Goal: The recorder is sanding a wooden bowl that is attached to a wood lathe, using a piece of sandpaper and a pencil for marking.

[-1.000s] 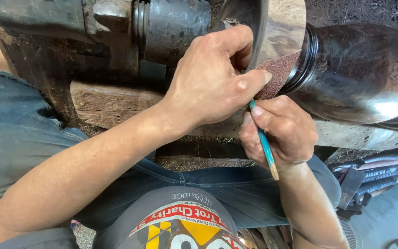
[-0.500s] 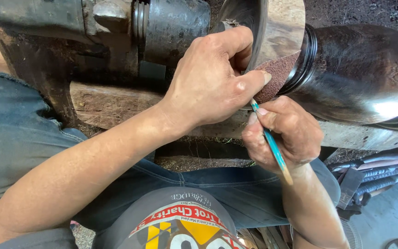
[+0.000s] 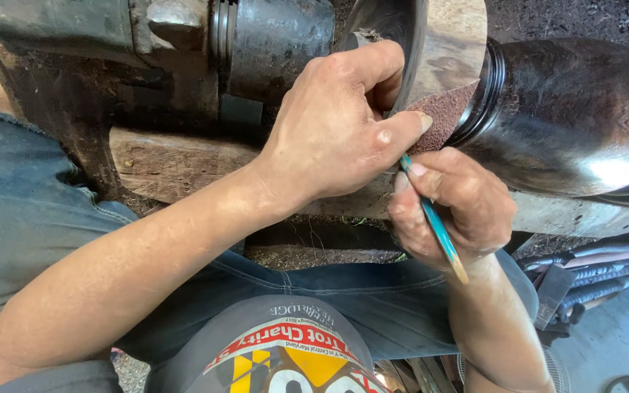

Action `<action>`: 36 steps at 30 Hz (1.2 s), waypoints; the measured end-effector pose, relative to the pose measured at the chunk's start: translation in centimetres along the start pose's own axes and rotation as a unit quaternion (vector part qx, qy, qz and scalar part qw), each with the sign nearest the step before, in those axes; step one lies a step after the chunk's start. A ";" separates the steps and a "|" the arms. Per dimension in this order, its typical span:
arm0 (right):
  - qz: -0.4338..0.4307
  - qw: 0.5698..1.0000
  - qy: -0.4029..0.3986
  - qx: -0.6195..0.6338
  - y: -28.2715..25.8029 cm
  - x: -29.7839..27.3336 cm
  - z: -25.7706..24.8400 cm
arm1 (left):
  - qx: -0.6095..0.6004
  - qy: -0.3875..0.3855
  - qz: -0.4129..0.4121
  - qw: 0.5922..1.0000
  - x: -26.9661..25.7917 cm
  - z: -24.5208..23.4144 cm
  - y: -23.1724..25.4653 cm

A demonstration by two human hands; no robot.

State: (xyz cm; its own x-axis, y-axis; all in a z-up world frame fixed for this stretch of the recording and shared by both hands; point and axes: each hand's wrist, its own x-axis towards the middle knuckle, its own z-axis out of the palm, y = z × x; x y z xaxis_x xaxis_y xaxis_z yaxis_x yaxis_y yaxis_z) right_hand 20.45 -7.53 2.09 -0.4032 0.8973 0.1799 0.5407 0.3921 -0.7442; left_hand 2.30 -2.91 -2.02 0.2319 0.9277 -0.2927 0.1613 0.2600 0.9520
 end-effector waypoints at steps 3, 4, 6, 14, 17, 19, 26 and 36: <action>-0.005 1.000 -0.002 -0.005 0.1 -0.2 -0.3 | -0.006 -0.002 0.002 1.000 0.0 0.0 0.0; -0.004 1.000 -0.001 -0.011 0.2 -0.4 -0.5 | -0.002 -0.004 0.002 1.000 0.0 0.0 -0.1; -0.005 1.000 -0.002 -0.014 0.1 -0.9 -1.1 | 0.002 -0.004 0.002 1.000 0.0 -0.1 -0.1; 0.124 0.974 0.076 0.176 0.3 -2.6 -3.3 | -0.003 -0.007 -0.003 1.000 0.0 -0.2 0.2; 0.102 0.977 0.071 0.172 1.2 -3.1 -2.7 | -0.002 -0.008 0.004 1.000 0.0 -0.2 0.3; 0.099 0.973 0.094 0.186 1.5 -2.0 -2.7 | 0.004 -0.014 -0.009 1.000 0.0 -0.3 0.3; 0.062 0.992 0.097 0.049 5.3 -0.9 -3.7 | 0.056 -0.020 0.082 0.995 0.3 -1.5 1.0; 0.124 0.984 0.102 0.074 6.1 -0.7 -4.9 | -0.080 -0.001 0.037 0.996 0.2 -6.2 5.1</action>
State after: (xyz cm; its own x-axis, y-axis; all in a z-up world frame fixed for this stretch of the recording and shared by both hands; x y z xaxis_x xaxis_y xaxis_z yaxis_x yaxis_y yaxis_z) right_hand 27.68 -4.75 0.58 -0.1074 0.9897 0.0942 0.4840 0.1348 -0.8646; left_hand -2.78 0.31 3.36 0.2390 0.9453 -0.2221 -0.0106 0.2312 0.9728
